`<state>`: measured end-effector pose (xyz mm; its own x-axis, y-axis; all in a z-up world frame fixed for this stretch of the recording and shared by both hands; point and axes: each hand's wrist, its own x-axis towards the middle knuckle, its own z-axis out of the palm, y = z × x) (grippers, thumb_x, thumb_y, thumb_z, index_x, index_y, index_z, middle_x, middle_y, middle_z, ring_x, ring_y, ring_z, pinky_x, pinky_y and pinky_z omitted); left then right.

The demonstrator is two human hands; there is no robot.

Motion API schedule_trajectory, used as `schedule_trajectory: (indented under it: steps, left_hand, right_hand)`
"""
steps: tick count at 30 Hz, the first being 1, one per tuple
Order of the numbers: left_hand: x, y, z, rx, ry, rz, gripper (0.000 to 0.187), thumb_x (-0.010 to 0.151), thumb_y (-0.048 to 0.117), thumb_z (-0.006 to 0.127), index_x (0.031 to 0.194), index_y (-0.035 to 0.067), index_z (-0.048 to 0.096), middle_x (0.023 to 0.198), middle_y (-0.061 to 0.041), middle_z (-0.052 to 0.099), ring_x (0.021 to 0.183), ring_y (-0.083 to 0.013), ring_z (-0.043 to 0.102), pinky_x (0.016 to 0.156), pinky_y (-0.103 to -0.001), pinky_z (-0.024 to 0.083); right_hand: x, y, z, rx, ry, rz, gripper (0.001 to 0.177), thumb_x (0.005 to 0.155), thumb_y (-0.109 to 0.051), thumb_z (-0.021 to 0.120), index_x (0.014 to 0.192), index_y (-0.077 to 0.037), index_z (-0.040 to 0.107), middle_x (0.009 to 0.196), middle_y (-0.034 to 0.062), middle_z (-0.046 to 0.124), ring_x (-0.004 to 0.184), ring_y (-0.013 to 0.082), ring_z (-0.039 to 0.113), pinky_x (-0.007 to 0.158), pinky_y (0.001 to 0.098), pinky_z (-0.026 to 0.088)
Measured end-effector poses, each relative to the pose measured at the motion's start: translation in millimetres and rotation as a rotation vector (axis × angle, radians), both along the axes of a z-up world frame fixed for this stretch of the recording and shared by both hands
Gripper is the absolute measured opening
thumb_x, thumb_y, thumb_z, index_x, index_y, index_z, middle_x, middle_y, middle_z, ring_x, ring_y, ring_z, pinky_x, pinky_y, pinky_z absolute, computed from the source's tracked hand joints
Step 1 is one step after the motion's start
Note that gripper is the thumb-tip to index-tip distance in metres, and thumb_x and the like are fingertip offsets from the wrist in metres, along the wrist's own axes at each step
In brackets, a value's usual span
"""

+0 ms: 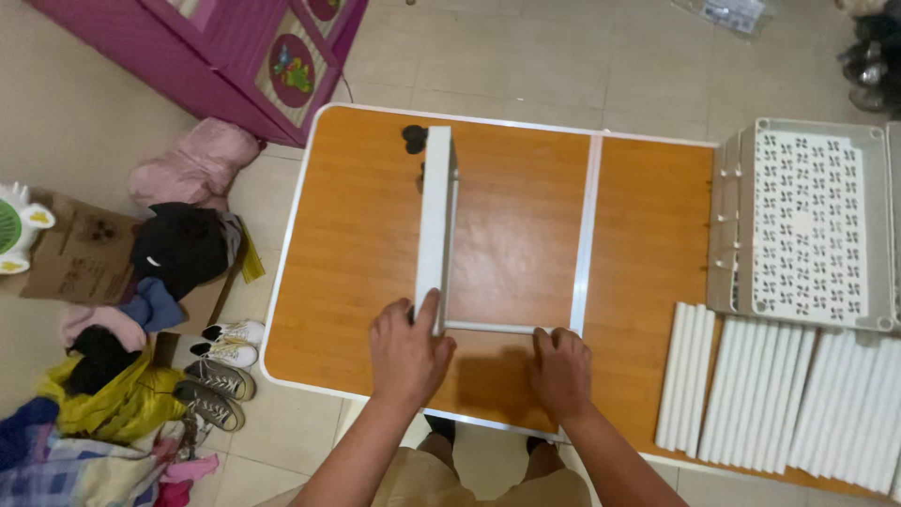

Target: The person assembles a white plastic storage unit by inserting white rods into a frame with wheels and attaching perforated panels. The person repeatedly inserts and removes rods and panels, adjusting the structure on a wooden table.

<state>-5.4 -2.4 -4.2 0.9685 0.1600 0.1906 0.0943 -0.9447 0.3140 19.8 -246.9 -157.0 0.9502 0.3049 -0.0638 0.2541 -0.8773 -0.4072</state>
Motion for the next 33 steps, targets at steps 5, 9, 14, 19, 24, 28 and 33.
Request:
schedule_trajectory:
  steps: [5,9,14,19,24,28,33]
  left_hand:
    - [-3.2,11.9,-22.5,-0.076,-0.054,-0.041,0.064,0.080,0.024,0.076,0.140,0.012,0.058,0.103,-0.016,0.061,0.106,-0.0378,0.054,0.094,-0.051,0.042]
    - [-10.8,16.0,-0.1,-0.150,-0.006,-0.059,0.063,0.081,0.025,0.076,0.140,0.012,0.059,0.098,-0.014,0.062,0.100,-0.0358,0.056,0.089,-0.049,0.043]
    - [-14.1,29.2,70.4,-0.181,0.050,-0.056,0.063,0.076,0.031,0.076,0.135,0.015,0.063,0.092,-0.013,0.068,0.092,-0.0348,0.061,0.083,-0.047,0.047]
    - [5.8,44.0,122.6,-0.146,0.093,-0.098,0.056,0.076,0.038,0.075,0.127,0.017,0.069,0.098,-0.016,0.073,0.098,-0.0364,0.065,0.087,-0.049,0.050]
    - [35.5,49.4,127.6,-0.125,-0.144,-0.170,0.052,0.080,0.041,0.076,0.124,0.015,0.071,0.112,-0.016,0.070,0.111,-0.0369,0.061,0.096,-0.050,0.047]
    - [42.1,37.5,125.8,-0.024,-0.388,-0.171,0.054,0.080,0.040,0.077,0.125,0.010,0.070,0.129,-0.022,0.059,0.123,-0.0395,0.052,0.102,-0.053,0.039]
    - [20.8,15.7,106.4,-0.065,-0.317,-0.186,0.056,0.082,0.045,0.076,0.127,0.011,0.068,0.132,-0.026,0.054,0.122,-0.0436,0.051,0.102,-0.054,0.037]
  right_hand:
    - [-4.6,15.5,9.1,-0.091,-0.014,-0.009,0.058,0.072,-0.027,0.080,0.124,-0.011,0.062,0.121,0.0151,0.057,0.125,0.0345,0.048,0.102,0.0510,0.037]
    - [-9.7,16.6,26.9,-0.076,-0.072,-0.005,0.064,0.069,-0.030,0.082,0.125,-0.010,0.059,0.125,0.0183,0.056,0.127,0.0370,0.045,0.101,0.0530,0.034]
    - [-28.8,13.1,64.6,-0.032,-0.266,0.143,0.051,0.073,-0.027,0.078,0.120,-0.011,0.066,0.112,0.0112,0.064,0.114,0.0294,0.055,0.095,0.0525,0.036]
    - [-34.4,5.3,118.0,0.013,-0.113,0.263,0.038,0.081,-0.026,0.076,0.116,-0.014,0.071,0.087,0.0062,0.071,0.088,0.0272,0.065,0.080,0.0435,0.048]
    - [-23.6,0.8,174.2,0.070,-0.197,0.290,0.024,0.082,-0.031,0.076,0.098,-0.014,0.074,0.073,0.0045,0.070,0.069,0.0284,0.067,0.063,0.0452,0.053]
    - [-18.5,9.7,211.2,0.030,-0.073,0.160,0.019,0.084,-0.037,0.072,0.091,-0.019,0.075,0.076,0.0021,0.072,0.073,0.0266,0.070,0.064,0.0439,0.054]
    - [7.9,20.1,235.5,-0.025,0.018,0.025,0.021,0.086,-0.042,0.070,0.093,-0.023,0.076,0.080,0.0047,0.074,0.077,0.0298,0.071,0.069,0.0460,0.055]
